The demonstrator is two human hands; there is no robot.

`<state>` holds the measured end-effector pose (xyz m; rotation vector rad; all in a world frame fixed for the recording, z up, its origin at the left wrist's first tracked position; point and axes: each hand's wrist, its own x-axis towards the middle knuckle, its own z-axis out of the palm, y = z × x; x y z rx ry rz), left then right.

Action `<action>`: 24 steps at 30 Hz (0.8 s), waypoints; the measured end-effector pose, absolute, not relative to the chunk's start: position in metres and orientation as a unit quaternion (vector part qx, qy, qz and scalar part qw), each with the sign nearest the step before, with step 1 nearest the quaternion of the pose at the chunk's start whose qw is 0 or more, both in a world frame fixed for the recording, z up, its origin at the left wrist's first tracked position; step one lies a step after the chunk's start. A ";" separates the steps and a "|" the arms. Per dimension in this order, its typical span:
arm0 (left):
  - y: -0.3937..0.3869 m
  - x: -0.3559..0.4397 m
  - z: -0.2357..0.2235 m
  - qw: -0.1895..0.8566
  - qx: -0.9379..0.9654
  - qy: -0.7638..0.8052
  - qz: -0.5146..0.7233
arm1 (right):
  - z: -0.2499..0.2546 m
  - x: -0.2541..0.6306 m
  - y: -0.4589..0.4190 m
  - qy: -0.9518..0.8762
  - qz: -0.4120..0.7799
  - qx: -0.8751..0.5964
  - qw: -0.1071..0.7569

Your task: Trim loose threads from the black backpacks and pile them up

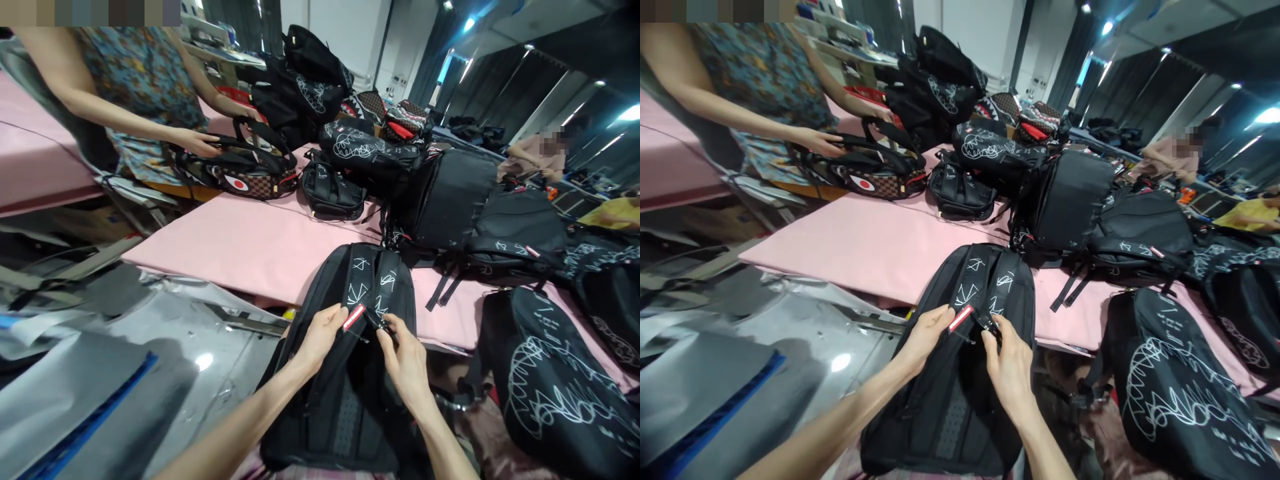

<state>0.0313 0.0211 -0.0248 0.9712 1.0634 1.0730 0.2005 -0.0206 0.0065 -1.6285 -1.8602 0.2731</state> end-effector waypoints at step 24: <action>0.019 0.035 -0.030 0.570 0.461 0.478 0.484 | 0.003 0.190 -0.013 -0.676 0.092 -0.620 0.388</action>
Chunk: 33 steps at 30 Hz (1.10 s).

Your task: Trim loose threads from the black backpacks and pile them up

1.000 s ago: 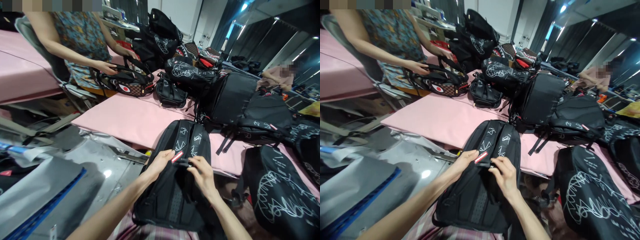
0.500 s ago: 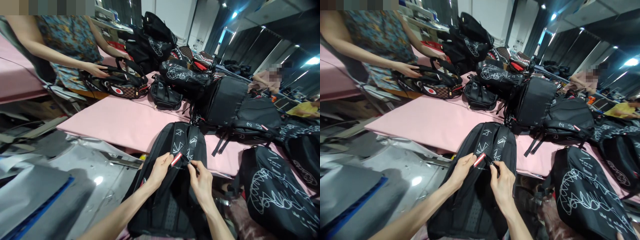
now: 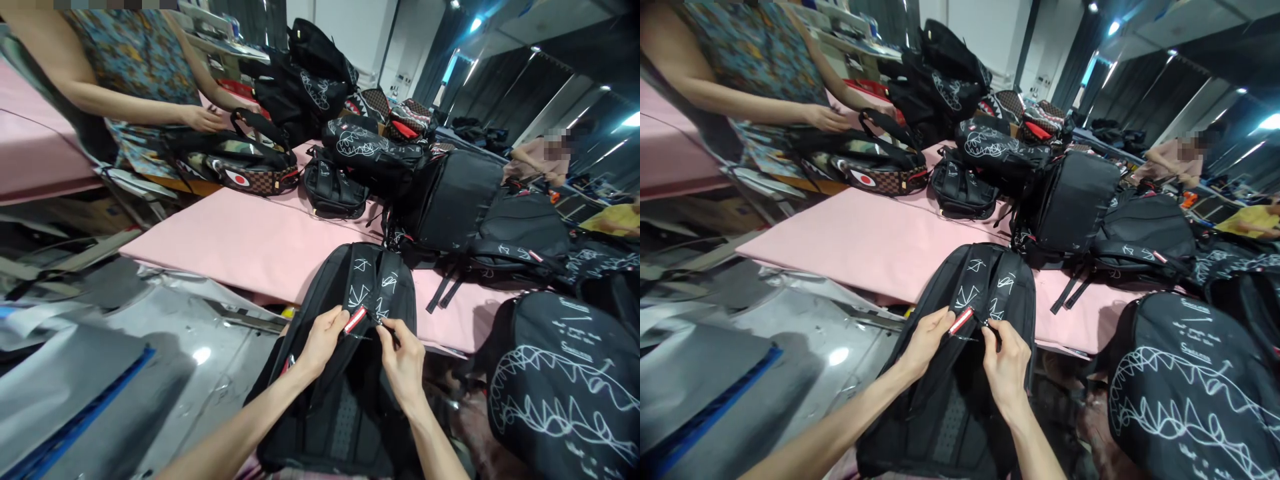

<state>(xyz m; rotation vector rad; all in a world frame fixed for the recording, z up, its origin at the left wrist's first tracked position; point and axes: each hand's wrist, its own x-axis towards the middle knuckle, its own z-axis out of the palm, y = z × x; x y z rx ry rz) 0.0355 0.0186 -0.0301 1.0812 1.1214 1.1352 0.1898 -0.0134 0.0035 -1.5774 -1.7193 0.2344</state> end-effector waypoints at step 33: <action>0.030 -0.034 0.009 0.638 0.539 0.455 0.310 | 0.005 0.196 0.094 -0.808 0.325 -0.357 0.337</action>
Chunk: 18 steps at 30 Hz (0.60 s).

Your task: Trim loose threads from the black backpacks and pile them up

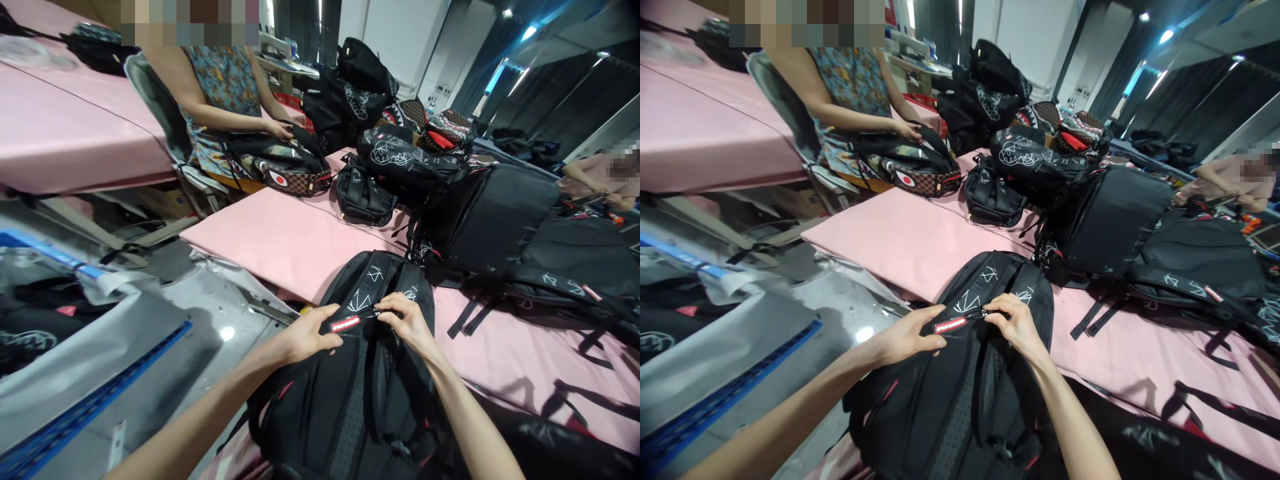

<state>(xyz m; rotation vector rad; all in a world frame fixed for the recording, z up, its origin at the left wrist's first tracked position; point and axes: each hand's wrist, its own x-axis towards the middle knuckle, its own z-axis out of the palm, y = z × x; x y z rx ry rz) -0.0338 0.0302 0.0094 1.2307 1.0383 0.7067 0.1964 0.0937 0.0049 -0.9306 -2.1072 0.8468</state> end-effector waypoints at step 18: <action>0.029 -0.034 0.009 0.598 0.582 0.471 0.286 | 0.010 0.195 0.098 -0.837 0.307 -0.327 0.312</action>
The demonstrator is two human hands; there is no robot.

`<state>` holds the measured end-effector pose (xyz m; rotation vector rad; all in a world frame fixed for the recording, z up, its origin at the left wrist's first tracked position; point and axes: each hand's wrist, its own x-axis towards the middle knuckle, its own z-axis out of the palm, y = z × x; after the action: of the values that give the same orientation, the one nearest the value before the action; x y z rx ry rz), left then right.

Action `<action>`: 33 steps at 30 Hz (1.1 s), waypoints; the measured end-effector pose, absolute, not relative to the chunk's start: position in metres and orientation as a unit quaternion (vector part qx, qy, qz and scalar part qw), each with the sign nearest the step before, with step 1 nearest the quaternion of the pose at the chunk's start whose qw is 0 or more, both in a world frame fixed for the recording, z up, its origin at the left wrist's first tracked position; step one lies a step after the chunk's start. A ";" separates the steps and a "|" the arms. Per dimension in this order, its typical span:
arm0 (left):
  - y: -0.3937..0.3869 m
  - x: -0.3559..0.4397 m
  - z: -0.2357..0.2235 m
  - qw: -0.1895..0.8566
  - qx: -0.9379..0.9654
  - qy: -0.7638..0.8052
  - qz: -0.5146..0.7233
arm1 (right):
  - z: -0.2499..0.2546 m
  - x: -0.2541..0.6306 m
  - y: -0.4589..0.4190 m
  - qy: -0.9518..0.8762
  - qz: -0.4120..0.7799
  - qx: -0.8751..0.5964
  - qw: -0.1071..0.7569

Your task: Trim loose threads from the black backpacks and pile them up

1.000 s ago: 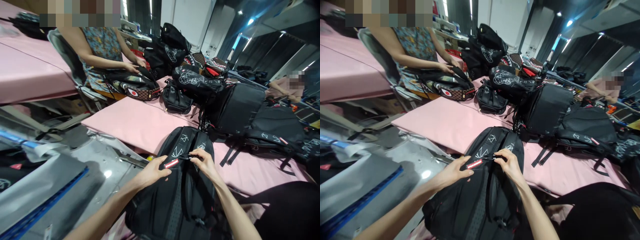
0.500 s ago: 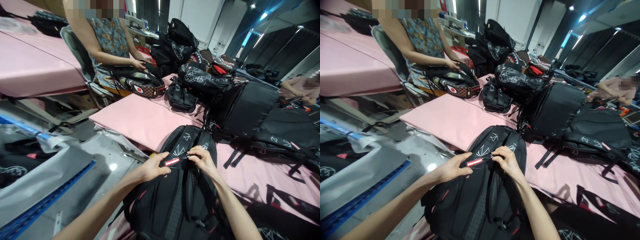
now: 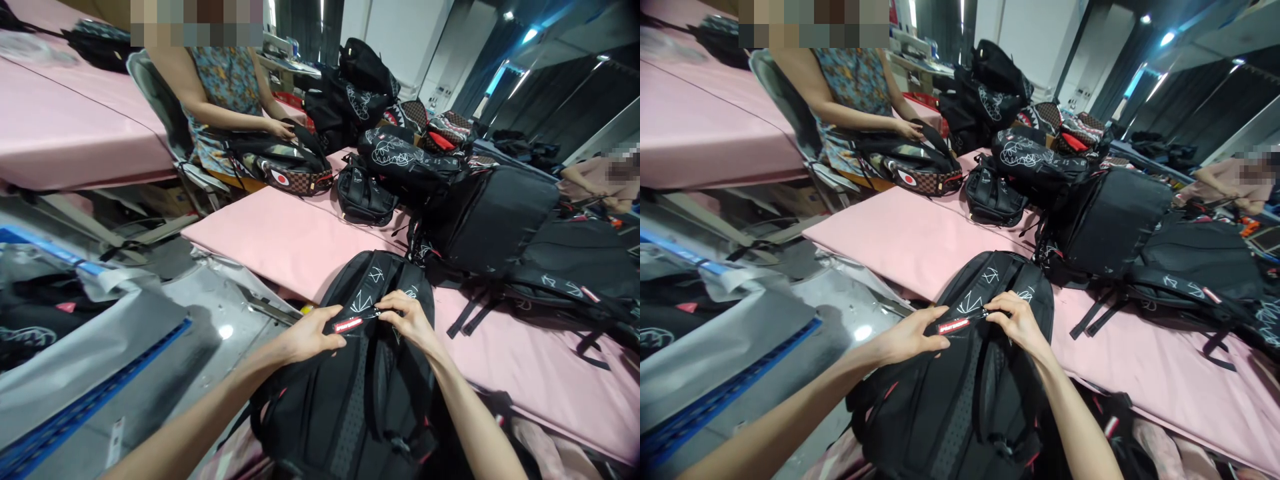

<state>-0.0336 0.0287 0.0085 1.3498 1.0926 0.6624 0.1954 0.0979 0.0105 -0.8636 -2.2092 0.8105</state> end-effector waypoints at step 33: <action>0.025 -0.020 0.000 0.456 0.672 0.518 0.268 | 0.032 0.177 0.073 -0.905 0.195 -0.255 0.278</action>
<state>-0.0204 0.0253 -0.0001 1.6569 1.2784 0.6621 0.1769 0.0726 0.0320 -0.6837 -2.4304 0.5234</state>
